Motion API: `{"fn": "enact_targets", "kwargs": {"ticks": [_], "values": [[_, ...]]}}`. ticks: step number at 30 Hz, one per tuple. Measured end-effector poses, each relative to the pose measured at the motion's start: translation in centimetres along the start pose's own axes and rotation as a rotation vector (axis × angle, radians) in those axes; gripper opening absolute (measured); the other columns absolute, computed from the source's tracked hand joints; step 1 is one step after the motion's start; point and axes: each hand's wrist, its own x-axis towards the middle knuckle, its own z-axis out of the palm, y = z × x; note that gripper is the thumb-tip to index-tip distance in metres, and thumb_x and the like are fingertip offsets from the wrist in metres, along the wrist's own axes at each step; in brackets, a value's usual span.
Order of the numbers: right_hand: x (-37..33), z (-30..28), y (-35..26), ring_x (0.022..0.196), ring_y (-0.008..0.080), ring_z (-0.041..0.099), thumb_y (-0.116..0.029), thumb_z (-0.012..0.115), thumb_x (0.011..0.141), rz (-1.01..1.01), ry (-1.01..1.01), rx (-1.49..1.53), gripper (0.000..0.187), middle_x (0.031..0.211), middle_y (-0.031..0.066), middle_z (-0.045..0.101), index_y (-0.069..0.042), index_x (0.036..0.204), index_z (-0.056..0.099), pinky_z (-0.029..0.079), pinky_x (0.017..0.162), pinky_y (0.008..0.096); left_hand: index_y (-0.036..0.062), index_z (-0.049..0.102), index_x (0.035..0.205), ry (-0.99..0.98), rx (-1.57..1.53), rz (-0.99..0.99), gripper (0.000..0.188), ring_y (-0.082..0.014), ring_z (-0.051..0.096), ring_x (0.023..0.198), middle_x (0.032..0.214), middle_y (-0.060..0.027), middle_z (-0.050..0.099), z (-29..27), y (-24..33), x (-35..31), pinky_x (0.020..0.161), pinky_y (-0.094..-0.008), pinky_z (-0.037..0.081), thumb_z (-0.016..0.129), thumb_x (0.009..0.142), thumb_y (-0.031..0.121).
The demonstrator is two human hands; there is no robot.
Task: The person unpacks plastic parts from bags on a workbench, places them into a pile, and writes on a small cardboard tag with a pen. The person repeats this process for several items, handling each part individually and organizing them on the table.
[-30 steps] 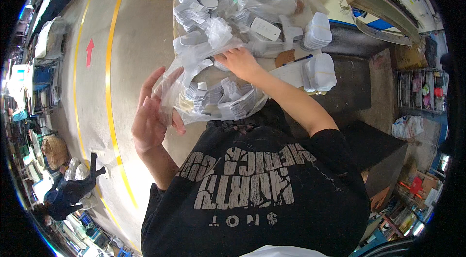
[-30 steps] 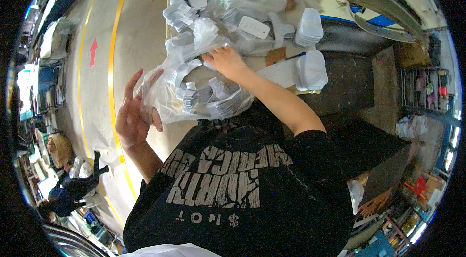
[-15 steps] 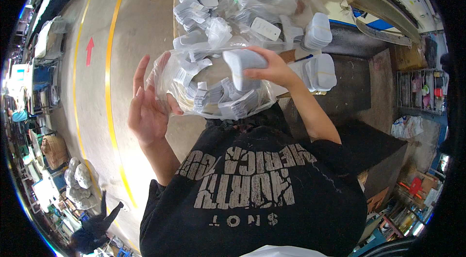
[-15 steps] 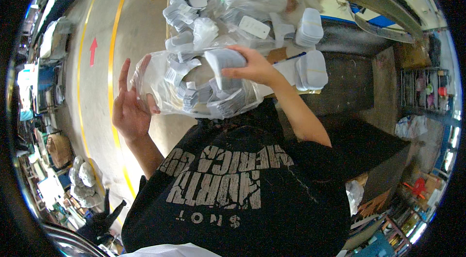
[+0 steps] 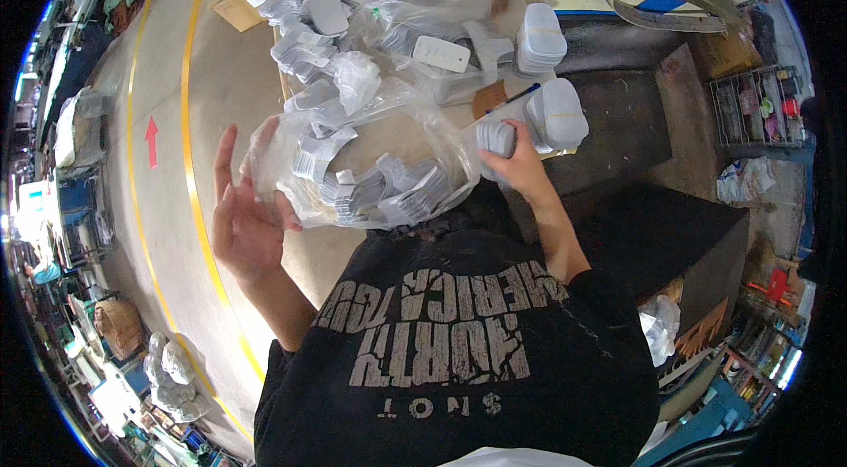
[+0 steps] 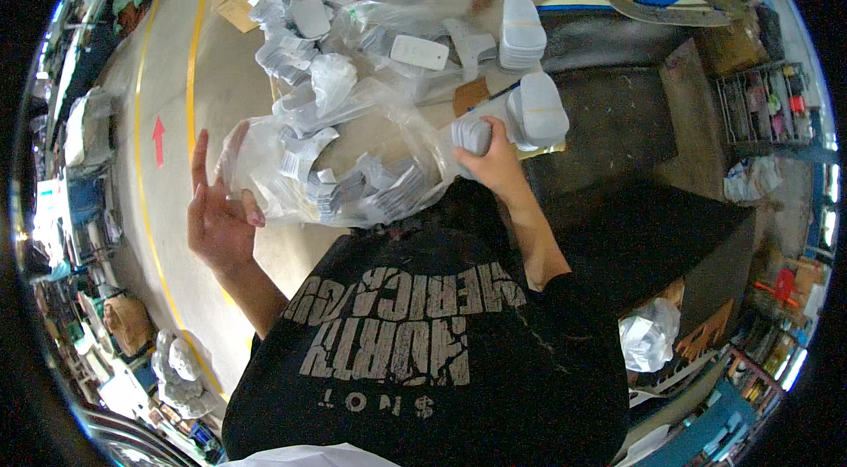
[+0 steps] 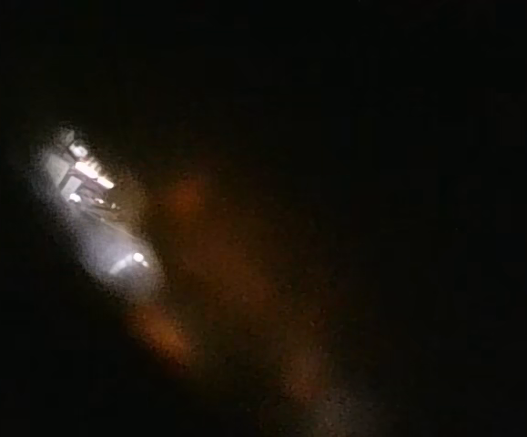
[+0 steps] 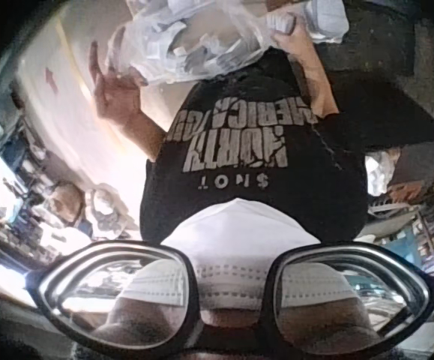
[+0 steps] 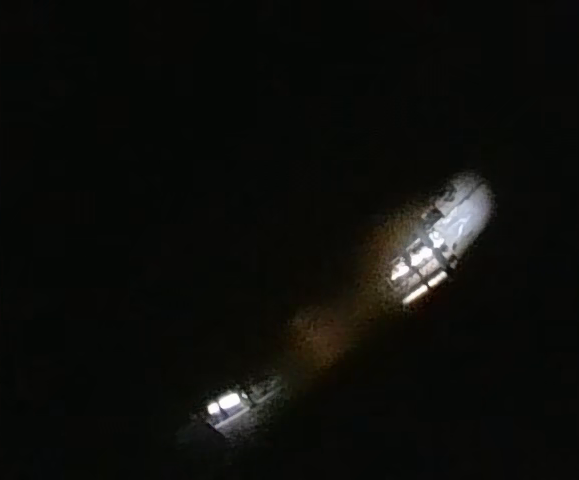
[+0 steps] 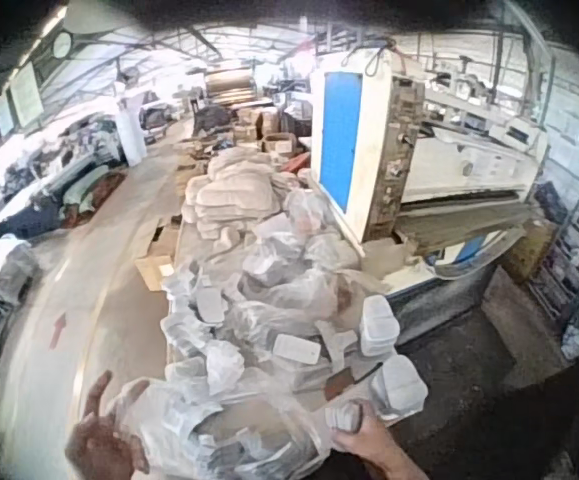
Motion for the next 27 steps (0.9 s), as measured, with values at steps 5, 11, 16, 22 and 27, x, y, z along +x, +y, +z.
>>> {"fn": "enact_targets", "kwargs": {"ticks": [5, 11, 16, 22, 27], "values": [[-1.0, 0.9, -0.3, 0.124, 0.0438, 0.059, -0.028, 0.086, 0.078, -0.001, 0.069, -0.29, 0.085, 0.133, 0.0308, 0.058, -0.001, 0.144, 0.041, 0.048, 0.103, 0.0453, 0.006, 0.004, 0.165, 0.052, 0.05, 0.135, 0.082, -0.0282, 0.07, 0.062, 0.157, -0.0454, 0.022, 0.4, 1.8, -0.6, 0.051, -0.0329, 0.06, 0.043, 0.095, 0.026], [0.5, 1.8, 0.9, 0.119, 0.0475, 0.058, -0.031, 0.081, 0.081, -0.151, 0.098, -0.642, 0.087, 0.133, 0.0274, 0.055, -0.005, 0.151, 0.036, 0.049, 0.1, 0.0538, 0.01, 0.001, 0.166, 0.001, 0.136, 0.156, 0.087, -0.0215, 0.064, 0.053, 0.16, -0.0463, 0.005, 1.1, 2.6, -1.6, 0.044, -0.029, 0.053, 0.048, 0.096, 0.031], [0.6, 2.0, -1.4, 0.116, 0.0435, 0.059, -0.028, 0.08, 0.084, -0.221, 0.065, -0.783, 0.079, 0.128, 0.023, 0.058, -0.007, 0.149, 0.04, 0.05, 0.1, 0.0503, 0.0064, 0.007, 0.164, -0.017, 0.003, 0.129, 0.088, -0.0355, 0.073, 0.064, 0.158, -0.047, 0.013, 0.3, 1.9, -1.9, 0.051, -0.0336, 0.061, 0.053, 0.093, 0.028], [1.7, 1.1, -7.1, 0.115, 0.0338, 0.06, -0.019, 0.076, 0.089, -0.15, -0.297, 0.111, 0.049, 0.122, 0.0182, 0.062, -0.002, 0.131, 0.056, 0.05, 0.1, 0.0451, 0.0105, 0.01, 0.165, -0.097, -0.062, 0.132, 0.087, -0.0388, 0.073, 0.067, 0.159, -0.0468, 0.009, 0.5, 1.6, -2.8, 0.054, -0.0343, 0.062, 0.056, 0.094, 0.03], [0.4, 3.3, -11.2, 0.116, 0.0361, 0.062, -0.027, 0.078, 0.088, -0.318, -0.816, 0.016, 0.054, 0.123, 0.0185, 0.064, -0.005, 0.132, 0.057, 0.049, 0.103, 0.0467, 0.017, 0.011, 0.166, -0.181, 0.017, 0.182, 0.085, -0.0337, 0.073, 0.066, 0.158, -0.0489, -0.001, 0.6, 1.9, -3.4, 0.056, -0.0348, 0.061, 0.057, 0.096, 0.035]]}}
